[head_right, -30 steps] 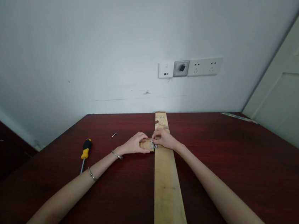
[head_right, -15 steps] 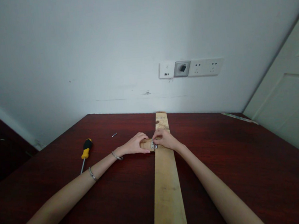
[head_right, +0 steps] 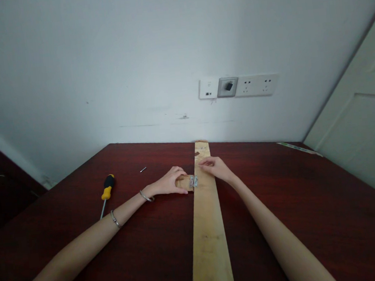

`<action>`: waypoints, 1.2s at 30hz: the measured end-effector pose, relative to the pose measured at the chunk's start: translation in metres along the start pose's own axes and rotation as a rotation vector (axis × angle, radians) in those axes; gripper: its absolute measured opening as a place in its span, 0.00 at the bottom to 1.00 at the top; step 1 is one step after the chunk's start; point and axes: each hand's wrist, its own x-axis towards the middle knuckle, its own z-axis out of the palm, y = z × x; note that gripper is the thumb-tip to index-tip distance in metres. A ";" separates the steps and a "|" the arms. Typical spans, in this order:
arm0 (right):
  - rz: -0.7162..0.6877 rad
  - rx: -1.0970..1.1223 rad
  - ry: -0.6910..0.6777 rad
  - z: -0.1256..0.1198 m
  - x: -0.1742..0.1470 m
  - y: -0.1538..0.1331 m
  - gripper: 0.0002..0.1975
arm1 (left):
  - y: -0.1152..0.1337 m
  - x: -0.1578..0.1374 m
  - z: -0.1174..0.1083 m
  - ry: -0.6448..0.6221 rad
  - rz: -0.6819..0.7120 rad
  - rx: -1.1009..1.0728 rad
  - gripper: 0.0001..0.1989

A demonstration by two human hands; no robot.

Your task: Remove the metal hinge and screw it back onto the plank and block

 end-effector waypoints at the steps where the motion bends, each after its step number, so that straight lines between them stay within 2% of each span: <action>1: 0.009 0.009 0.017 -0.002 0.000 0.002 0.10 | 0.000 0.000 0.000 -0.002 0.000 0.000 0.34; 7: 0.050 0.050 0.076 -0.006 -0.001 0.009 0.11 | 0.001 -0.001 -0.001 -0.018 -0.008 0.004 0.37; 16: 0.083 0.076 0.114 -0.009 -0.003 0.003 0.11 | 0.002 0.000 -0.002 -0.028 -0.010 -0.023 0.42; 20: 0.083 0.079 0.131 -0.012 -0.002 0.000 0.12 | -0.004 0.001 -0.014 0.035 -0.035 0.011 0.36; 23: 0.081 0.078 0.142 -0.014 -0.001 -0.003 0.12 | -0.019 -0.004 -0.037 0.159 -0.108 0.082 0.29; 26: 0.078 0.076 0.149 -0.014 0.000 -0.006 0.14 | -0.045 -0.017 -0.067 0.219 -0.290 0.202 0.22; 28: 0.075 0.074 0.146 -0.013 0.001 -0.009 0.15 | -0.066 -0.029 -0.087 0.214 -0.429 0.264 0.20; 31: 0.066 0.068 0.132 -0.012 0.002 -0.013 0.15 | -0.094 -0.049 -0.108 0.168 -0.544 0.265 0.15; 36: 0.057 0.024 0.114 -0.010 0.001 -0.017 0.15 | -0.116 -0.075 -0.116 0.089 -0.630 0.236 0.13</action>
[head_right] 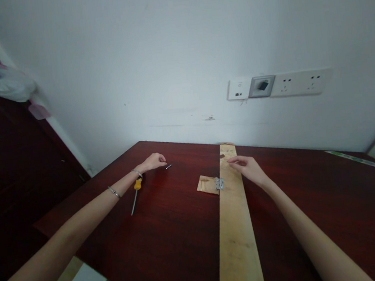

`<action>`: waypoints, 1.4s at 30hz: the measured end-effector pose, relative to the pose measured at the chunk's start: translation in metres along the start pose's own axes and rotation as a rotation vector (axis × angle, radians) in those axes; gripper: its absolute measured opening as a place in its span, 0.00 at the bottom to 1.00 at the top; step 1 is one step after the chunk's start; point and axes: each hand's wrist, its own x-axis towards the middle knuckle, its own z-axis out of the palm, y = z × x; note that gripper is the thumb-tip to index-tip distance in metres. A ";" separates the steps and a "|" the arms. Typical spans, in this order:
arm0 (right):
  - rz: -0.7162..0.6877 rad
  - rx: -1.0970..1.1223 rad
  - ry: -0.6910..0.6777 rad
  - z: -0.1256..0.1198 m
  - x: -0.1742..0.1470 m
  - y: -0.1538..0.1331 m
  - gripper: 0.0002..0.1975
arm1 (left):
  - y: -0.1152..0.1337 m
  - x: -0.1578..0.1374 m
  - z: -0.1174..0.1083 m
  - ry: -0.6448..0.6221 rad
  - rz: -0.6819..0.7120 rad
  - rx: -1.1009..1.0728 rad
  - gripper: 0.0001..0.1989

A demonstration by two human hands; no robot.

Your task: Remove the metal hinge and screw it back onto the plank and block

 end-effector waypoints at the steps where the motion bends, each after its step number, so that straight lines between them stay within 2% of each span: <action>1: 0.002 0.000 -0.002 0.000 0.000 0.000 0.15 | -0.002 -0.002 0.000 -0.010 -0.005 0.002 0.13; 12: 0.000 0.023 -0.008 0.001 -0.002 -0.003 0.15 | 0.019 -0.008 0.006 -0.044 -0.022 0.043 0.10; 25: -0.024 0.003 -0.041 0.005 -0.003 -0.005 0.15 | 0.043 -0.008 0.007 -0.078 -0.108 0.139 0.05; 32: -0.058 0.002 -0.049 0.010 -0.003 -0.021 0.14 | 0.053 -0.001 0.009 0.040 -0.053 -0.021 0.05; 36: -0.111 0.000 -0.069 0.015 -0.007 -0.038 0.14 | 0.081 0.013 0.005 0.137 0.091 -0.222 0.08; 39: -0.156 0.018 -0.052 0.018 -0.014 -0.052 0.12 | 0.115 0.016 0.003 0.182 0.232 -0.370 0.10; 42: -0.142 0.083 0.029 0.020 -0.023 -0.065 0.13 | 0.153 0.007 0.005 0.209 0.356 -0.494 0.10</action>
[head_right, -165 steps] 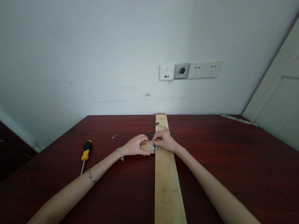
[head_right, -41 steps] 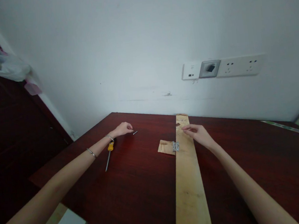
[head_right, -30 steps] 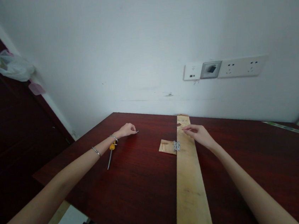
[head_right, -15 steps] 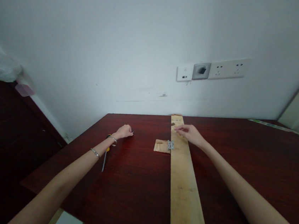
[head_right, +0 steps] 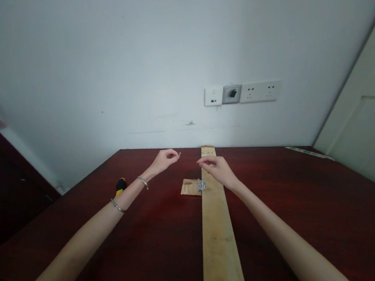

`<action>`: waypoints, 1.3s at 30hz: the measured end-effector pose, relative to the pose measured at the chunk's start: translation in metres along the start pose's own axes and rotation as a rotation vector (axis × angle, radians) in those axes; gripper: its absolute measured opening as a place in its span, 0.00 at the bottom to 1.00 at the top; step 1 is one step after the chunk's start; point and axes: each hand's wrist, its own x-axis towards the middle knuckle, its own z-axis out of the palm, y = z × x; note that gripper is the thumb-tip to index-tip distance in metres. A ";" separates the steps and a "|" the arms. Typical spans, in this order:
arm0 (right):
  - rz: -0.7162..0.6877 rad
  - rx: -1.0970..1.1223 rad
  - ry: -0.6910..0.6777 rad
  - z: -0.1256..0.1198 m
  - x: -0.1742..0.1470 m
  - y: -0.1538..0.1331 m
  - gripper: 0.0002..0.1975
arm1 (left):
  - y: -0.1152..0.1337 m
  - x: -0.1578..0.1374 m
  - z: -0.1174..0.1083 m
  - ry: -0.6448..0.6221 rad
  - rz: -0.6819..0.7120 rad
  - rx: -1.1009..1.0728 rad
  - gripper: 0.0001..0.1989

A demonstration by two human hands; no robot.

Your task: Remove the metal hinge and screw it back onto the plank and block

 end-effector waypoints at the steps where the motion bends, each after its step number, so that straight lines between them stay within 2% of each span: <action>1: 0.002 0.021 0.034 0.001 -0.002 -0.004 0.13 | 0.011 -0.002 0.006 0.027 0.062 -0.114 0.09; 5: -0.015 0.051 0.108 0.000 -0.009 -0.017 0.12 | 0.046 -0.013 0.027 0.049 0.188 -0.345 0.08; 9: -0.011 0.061 0.084 -0.002 -0.011 -0.022 0.13 | 0.058 -0.021 0.036 0.054 0.231 -0.429 0.08; 15: -0.055 0.066 0.093 0.003 -0.008 -0.023 0.11 | 0.057 -0.029 0.034 0.085 0.209 -0.453 0.10; 35: -0.078 0.115 0.092 0.009 -0.009 -0.020 0.09 | 0.061 -0.035 0.042 0.036 0.194 -0.487 0.10; 39: -0.011 0.154 0.081 0.006 -0.008 -0.011 0.14 | 0.049 -0.033 0.042 -0.055 0.151 -0.469 0.13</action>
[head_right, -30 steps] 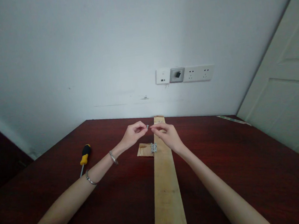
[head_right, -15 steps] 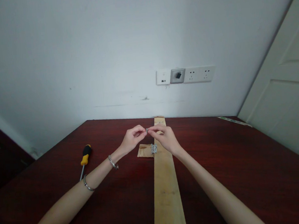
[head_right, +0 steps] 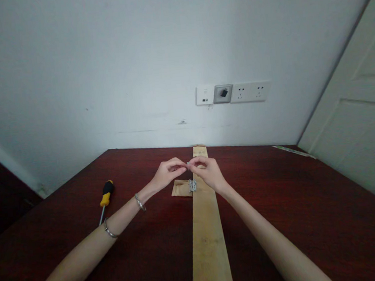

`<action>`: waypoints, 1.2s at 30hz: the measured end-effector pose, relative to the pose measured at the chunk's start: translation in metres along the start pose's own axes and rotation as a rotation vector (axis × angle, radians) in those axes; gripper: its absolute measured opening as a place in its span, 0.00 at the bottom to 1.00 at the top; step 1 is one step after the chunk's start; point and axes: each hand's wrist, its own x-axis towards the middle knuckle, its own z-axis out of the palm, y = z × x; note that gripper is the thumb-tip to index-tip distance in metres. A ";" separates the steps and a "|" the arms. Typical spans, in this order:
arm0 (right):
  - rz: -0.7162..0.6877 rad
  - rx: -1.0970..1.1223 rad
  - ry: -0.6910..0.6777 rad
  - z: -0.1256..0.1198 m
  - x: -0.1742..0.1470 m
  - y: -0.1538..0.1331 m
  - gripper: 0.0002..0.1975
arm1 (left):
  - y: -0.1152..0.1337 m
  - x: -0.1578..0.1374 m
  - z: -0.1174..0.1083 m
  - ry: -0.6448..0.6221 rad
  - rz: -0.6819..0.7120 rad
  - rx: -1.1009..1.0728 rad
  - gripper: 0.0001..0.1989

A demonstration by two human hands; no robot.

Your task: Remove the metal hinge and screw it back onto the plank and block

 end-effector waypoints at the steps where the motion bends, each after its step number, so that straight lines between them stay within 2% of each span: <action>1: 0.036 0.017 -0.001 -0.002 0.000 0.004 0.15 | -0.005 0.000 -0.002 -0.036 -0.030 0.047 0.14; 4: 0.143 0.054 -0.008 -0.007 0.001 0.017 0.16 | -0.021 -0.004 -0.009 -0.167 -0.101 0.278 0.26; 7: 0.190 0.044 -0.017 -0.010 0.000 0.029 0.15 | -0.038 -0.011 -0.012 -0.344 -0.182 0.452 0.40; 9: 0.200 0.031 -0.026 -0.012 0.000 0.034 0.14 | -0.045 -0.015 -0.012 -0.420 -0.221 0.494 0.46; 12: 0.210 0.006 -0.049 -0.012 -0.001 0.040 0.12 | -0.052 -0.018 -0.011 -0.452 -0.217 0.498 0.51; 25: 0.141 -0.141 -0.155 -0.004 -0.006 0.047 0.09 | -0.054 -0.021 -0.005 -0.478 -0.179 0.455 0.48; 36: 0.033 -0.244 -0.137 0.003 -0.018 0.064 0.07 | -0.050 -0.020 -0.003 -0.461 -0.180 0.444 0.44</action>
